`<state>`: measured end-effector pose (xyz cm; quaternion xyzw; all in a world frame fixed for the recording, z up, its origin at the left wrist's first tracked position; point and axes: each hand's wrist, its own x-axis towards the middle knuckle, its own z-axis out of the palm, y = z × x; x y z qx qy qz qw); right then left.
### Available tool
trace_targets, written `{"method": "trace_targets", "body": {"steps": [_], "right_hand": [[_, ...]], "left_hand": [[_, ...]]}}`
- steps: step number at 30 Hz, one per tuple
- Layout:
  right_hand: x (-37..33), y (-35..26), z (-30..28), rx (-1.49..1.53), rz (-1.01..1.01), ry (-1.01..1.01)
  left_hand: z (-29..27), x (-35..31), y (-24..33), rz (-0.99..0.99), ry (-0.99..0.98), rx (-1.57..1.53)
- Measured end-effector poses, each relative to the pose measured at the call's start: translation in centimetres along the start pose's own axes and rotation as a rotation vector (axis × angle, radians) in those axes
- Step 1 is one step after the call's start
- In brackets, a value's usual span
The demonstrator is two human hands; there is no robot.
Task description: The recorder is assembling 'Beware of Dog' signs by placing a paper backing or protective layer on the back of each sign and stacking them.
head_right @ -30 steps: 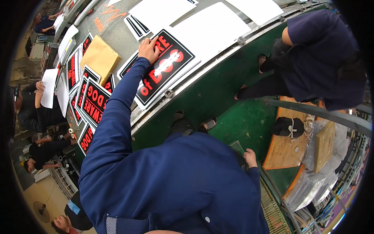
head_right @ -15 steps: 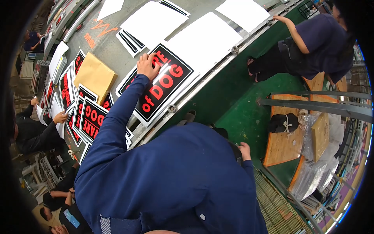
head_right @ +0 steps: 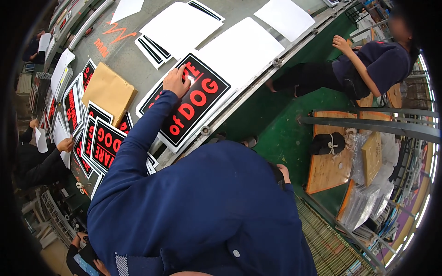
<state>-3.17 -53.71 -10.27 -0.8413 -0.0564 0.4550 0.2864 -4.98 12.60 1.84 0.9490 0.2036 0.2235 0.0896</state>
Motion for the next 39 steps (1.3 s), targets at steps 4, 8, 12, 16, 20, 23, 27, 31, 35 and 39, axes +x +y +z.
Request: {"method": "trace_targets", "body": {"steps": [4,8,12,16,20,23,27,31,35,39], "right_hand": [[0.1,-4.3,0.2,-0.110,0.059,0.151],[0.6,-1.3,0.4,0.170,0.080,0.144],[0.6,-0.7,1.0,0.137,0.118,0.105],[1.5,-1.1,1.8,0.116,0.162,0.196],[1.0,-1.3,2.9,0.057,0.170,0.210],[-0.2,-1.9,3.2,0.102,0.140,0.218],[-2.4,-5.9,1.2,0.095,0.028,0.190],[-3.3,-8.3,0.5,0.015,-0.108,0.125],[-3.6,-10.4,0.1,-0.052,-0.245,0.062],[-3.2,-13.4,-0.5,-0.119,-0.390,-0.001]], "left_hand": [[-0.3,-0.7,-0.3,0.003,0.003,0.055],[0.1,-0.3,0.2,-0.003,0.010,0.019],[0.2,0.5,0.5,0.010,-0.025,-0.035],[-0.3,0.1,-0.1,-0.003,-0.054,-0.090],[-0.3,-0.2,0.3,0.010,0.006,-0.052],[-0.1,0.0,0.6,0.015,0.017,-0.041],[-0.9,-0.2,0.7,-0.025,0.005,-0.033],[-0.5,0.0,0.7,-0.010,0.011,-0.024],[-0.5,0.4,1.0,-0.029,-0.032,-0.019],[-0.3,0.5,0.5,-0.035,-0.126,0.057]]}}
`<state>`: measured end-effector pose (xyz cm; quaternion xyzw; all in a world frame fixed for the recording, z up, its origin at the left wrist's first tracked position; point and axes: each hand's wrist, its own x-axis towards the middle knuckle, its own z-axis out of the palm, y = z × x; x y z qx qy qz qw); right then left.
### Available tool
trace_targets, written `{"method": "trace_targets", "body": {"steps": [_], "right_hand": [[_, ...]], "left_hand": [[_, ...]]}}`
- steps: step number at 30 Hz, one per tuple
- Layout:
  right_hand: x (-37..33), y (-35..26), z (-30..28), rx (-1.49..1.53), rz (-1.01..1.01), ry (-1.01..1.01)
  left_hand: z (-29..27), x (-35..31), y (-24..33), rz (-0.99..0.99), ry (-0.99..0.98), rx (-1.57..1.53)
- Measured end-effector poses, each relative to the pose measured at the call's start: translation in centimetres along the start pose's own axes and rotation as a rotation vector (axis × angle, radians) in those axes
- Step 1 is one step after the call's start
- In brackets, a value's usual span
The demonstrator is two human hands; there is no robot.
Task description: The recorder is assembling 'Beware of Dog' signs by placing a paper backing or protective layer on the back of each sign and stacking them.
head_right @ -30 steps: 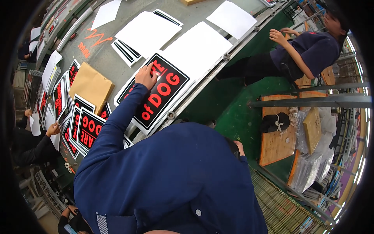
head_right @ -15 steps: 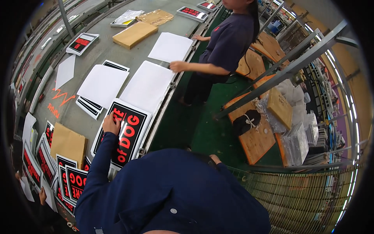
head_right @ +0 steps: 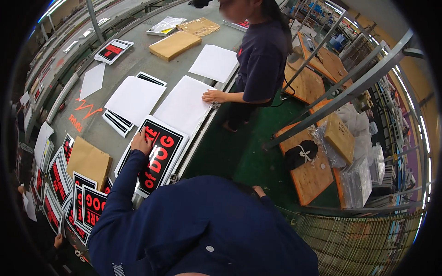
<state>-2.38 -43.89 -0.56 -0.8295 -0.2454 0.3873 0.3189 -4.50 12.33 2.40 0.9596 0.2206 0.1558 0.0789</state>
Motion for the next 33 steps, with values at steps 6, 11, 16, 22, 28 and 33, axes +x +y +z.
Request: {"method": "trace_targets", "body": {"steps": [6,11,16,22,28,33], "right_hand": [[1.7,-4.8,-2.3,-0.081,-0.188,-0.106],[2.7,-8.9,-3.5,-0.139,-0.318,-0.316],[5.3,-12.7,-0.4,-0.126,-0.456,-0.617],[12.7,-17.7,-1.7,-0.136,-0.637,-0.749],[22.0,-24.1,-4.4,-0.171,-0.841,-0.837],[27.2,-23.2,-7.8,-0.196,-0.959,-0.817]], "left_hand": [[0.0,-0.6,-0.2,-0.016,0.018,-0.055],[-0.8,-0.6,-0.4,-0.030,-0.005,-0.168],[-0.8,0.5,0.2,0.023,0.068,-0.115],[-1.2,-0.2,0.3,-0.067,0.025,-0.128],[-0.1,-0.7,-1.3,-0.029,0.009,-0.069],[0.1,0.9,0.3,0.040,0.053,-0.074]]}}
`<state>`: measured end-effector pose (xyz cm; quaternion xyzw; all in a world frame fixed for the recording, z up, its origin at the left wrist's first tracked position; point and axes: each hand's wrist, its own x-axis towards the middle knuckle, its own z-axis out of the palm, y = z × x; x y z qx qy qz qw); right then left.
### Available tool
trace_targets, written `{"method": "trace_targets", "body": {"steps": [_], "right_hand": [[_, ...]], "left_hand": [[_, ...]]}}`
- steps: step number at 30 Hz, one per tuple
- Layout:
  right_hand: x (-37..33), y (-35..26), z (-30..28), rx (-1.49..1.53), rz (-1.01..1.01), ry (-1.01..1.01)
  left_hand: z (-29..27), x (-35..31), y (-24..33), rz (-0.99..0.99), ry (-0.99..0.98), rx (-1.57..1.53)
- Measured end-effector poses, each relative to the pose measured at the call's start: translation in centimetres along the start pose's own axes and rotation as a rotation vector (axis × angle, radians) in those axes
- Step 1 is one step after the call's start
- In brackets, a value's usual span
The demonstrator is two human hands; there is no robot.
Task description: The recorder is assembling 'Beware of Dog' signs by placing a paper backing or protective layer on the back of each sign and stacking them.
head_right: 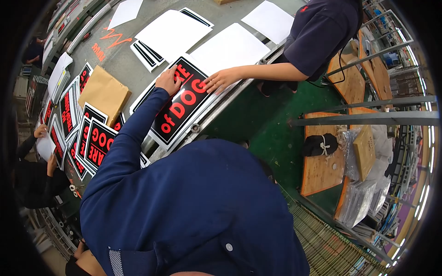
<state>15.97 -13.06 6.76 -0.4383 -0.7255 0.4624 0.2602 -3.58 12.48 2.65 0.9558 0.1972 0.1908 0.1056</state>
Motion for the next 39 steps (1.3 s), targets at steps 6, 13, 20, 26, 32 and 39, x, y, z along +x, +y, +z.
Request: {"method": "trace_targets", "body": {"steps": [6,13,20,26,32,39], "right_hand": [[-11.4,-1.8,13.4,0.061,0.244,0.137],[-19.7,-4.0,22.7,0.152,0.542,0.330],[-20.0,-2.9,24.1,0.260,0.770,0.348],[-13.5,2.2,23.1,0.326,0.907,0.242],[-14.2,4.9,23.0,0.337,1.172,0.336],[-10.6,5.4,16.9,0.010,1.134,0.163]], "left_hand": [[-2.3,-0.5,-3.4,-0.331,0.088,-0.235],[-1.7,-2.9,-9.1,-0.487,-0.147,-0.181],[-4.4,-6.5,-11.6,-0.574,0.213,-0.478],[-10.0,-15.3,-9.0,-0.568,0.370,-0.045],[-14.1,-24.5,-6.3,-0.607,0.391,0.068],[-13.9,-25.6,-3.4,-0.693,0.598,-0.218]]}}
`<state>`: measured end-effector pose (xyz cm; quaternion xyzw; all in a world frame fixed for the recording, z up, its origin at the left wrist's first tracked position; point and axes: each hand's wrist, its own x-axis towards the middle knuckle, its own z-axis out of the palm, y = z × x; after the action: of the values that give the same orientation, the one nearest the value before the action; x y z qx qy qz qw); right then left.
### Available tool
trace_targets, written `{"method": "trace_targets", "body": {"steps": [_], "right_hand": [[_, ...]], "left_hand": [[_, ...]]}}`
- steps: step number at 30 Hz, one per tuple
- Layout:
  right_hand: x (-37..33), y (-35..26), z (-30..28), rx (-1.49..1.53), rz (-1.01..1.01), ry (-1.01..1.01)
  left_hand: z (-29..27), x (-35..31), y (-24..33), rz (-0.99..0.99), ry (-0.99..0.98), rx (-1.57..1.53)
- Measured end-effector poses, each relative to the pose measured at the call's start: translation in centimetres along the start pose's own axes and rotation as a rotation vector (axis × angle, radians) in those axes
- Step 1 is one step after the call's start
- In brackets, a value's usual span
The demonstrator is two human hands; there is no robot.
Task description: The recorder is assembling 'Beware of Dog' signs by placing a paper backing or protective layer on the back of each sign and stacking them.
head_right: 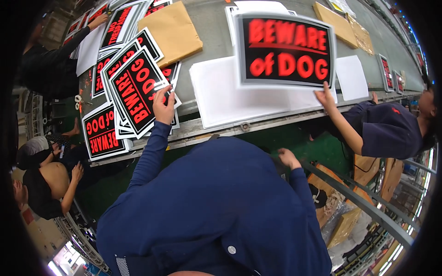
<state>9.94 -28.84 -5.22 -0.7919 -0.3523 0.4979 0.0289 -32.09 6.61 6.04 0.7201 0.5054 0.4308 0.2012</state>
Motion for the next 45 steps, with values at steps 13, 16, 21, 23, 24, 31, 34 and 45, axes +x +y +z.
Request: {"method": "trace_targets", "body": {"steps": [13,16,21,23,24,31,34,45], "right_hand": [[3.5,-17.1,-20.3,0.180,-0.375,0.176],[9.1,-17.3,-25.4,0.350,-0.426,0.344],[20.2,-17.7,-32.8,0.431,-0.437,0.719],[24.6,-17.1,-35.2,0.367,-0.437,0.832],[26.7,-16.3,-36.5,0.369,-0.401,0.875],[29.4,-20.4,-39.2,0.604,-0.227,0.450],[30.0,-19.4,-40.0,0.631,-0.212,0.345],[28.5,-19.7,-40.1,0.763,-0.287,0.137]], "left_hand": [[17.9,5.7,7.4,-0.448,-0.265,-0.791],[23.6,7.2,13.1,-0.254,-0.114,-0.610],[30.2,8.4,13.4,-0.373,-0.223,-0.572],[31.6,10.5,13.8,-0.632,-0.285,-0.610],[32.3,11.7,14.1,-0.895,-0.348,-0.665],[35.7,14.3,8.9,-0.988,-0.495,0.181],[38.2,14.0,8.8,-1.043,-0.370,0.095],[34.8,18.4,13.5,-1.081,-0.182,-0.946]]}}
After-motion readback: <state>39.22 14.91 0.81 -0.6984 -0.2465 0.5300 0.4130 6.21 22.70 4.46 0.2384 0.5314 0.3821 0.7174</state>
